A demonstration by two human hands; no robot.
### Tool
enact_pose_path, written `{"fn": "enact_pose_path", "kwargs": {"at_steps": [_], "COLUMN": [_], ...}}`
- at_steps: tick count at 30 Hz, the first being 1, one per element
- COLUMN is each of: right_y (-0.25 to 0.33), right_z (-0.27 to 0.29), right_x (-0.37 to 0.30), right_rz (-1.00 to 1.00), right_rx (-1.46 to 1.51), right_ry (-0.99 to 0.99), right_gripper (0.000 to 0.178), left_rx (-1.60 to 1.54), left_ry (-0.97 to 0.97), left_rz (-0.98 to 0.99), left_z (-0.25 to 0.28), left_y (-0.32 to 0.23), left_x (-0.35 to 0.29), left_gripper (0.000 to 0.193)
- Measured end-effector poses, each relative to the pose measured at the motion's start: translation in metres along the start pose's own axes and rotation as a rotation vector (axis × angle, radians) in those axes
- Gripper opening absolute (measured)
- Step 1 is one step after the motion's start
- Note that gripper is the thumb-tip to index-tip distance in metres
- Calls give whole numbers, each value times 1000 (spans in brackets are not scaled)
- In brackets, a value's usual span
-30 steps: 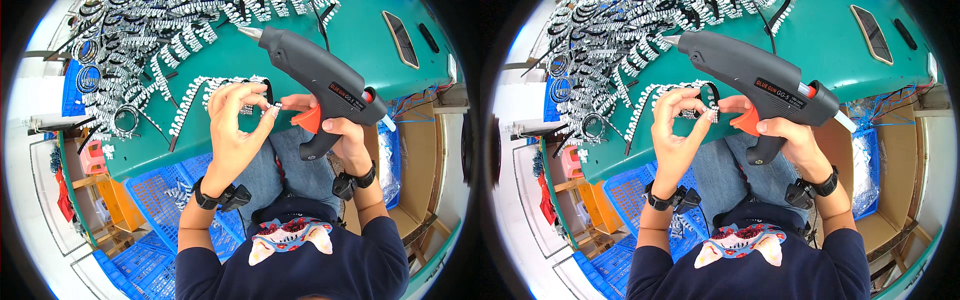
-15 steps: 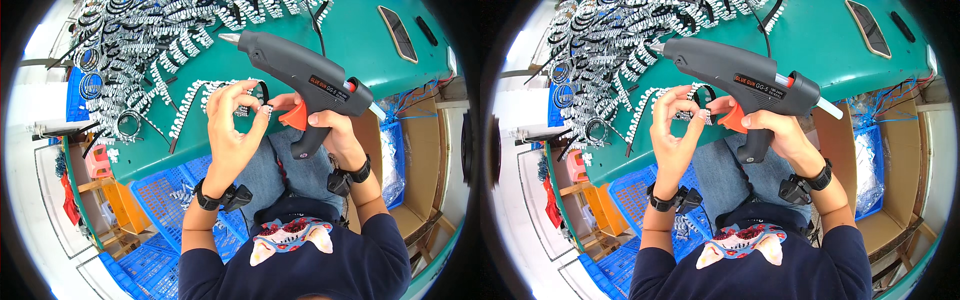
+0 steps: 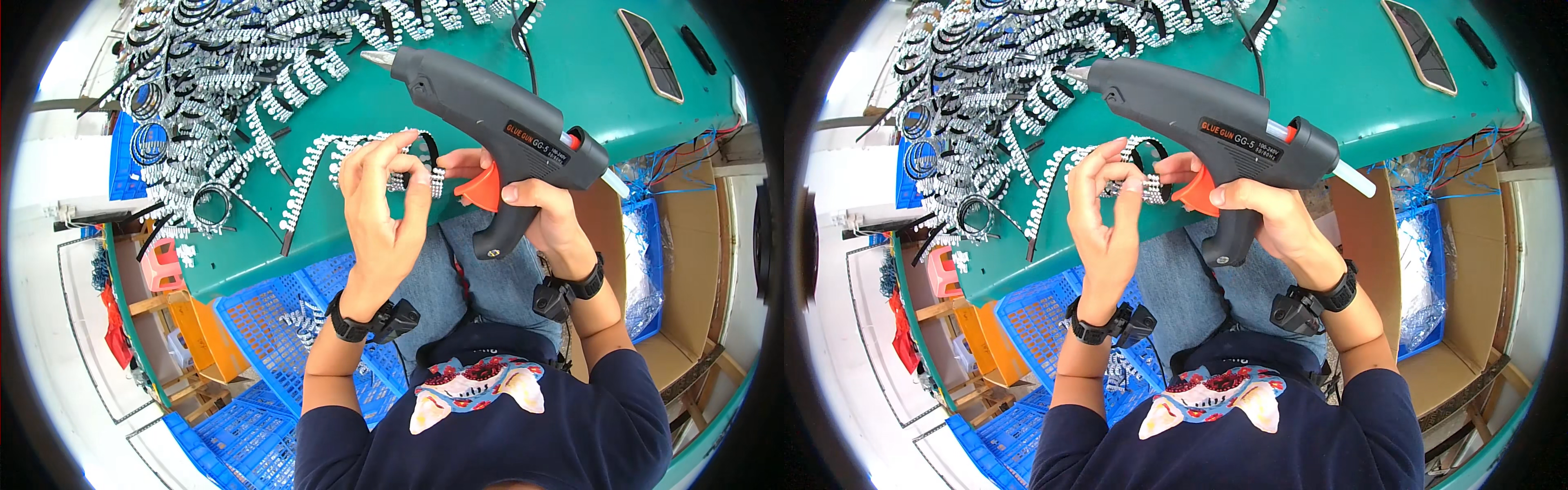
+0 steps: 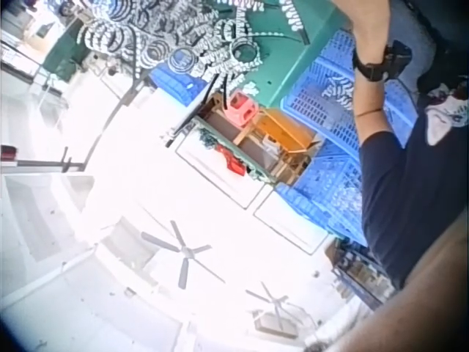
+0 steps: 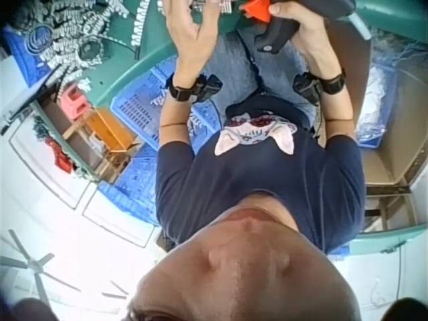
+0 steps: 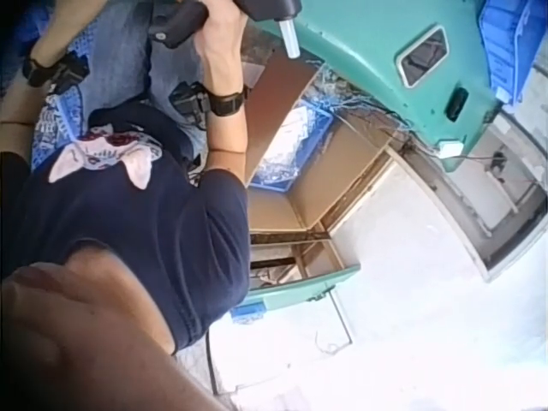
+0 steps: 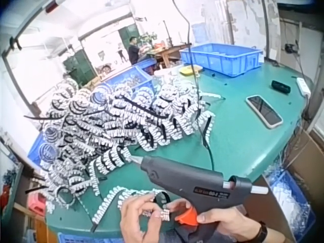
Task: Applying hot glue to small decorative shoe components and assembling them.
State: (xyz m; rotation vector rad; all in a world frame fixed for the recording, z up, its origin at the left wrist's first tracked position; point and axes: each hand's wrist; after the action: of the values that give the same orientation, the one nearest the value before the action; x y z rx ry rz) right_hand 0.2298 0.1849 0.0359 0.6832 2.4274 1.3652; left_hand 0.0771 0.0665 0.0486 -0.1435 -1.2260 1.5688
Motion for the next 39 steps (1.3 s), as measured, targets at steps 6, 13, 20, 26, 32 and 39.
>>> {"fn": "enact_pose_path", "kwargs": {"at_steps": [6, 13, 20, 26, 32, 39], "right_y": [13, 26, 47, 58, 60, 59], "right_z": [0, 11, 55, 48, 49, 36], "right_x": [-1, -31, -63, -59, -73, -67], "right_rz": [21, 92, 334, 356, 351, 309], "right_rx": [-25, -98, -115, -120, -142, -172], "right_ry": [-34, -230, -256, -332, -317, -236], "right_gripper": [60, 64, 51, 39, 41, 40], "left_rx": [8, 478, 609, 832, 578, 411], "left_ry": [119, 554, 73, -108, 233, -30], "left_rz": [-158, -106, -458, -329, 137, -415], "left_z": [25, 62, 78, 34, 4, 43], "left_y": [5, 8, -45, -13, 19, 3], "left_x": [17, 43, 127, 280, 299, 171], "left_gripper": [58, 76, 61, 82, 67, 28]}}
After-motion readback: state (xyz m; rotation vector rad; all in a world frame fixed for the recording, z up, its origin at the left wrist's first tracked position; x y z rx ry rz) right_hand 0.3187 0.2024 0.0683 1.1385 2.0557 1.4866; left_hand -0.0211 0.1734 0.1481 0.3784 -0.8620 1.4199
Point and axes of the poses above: each hand's wrist, its own x-axis towards the middle knuckle, its own z-axis out of the back of the hand, y = z × x, and after that the axes turned 11 degrees about -x, right-handed
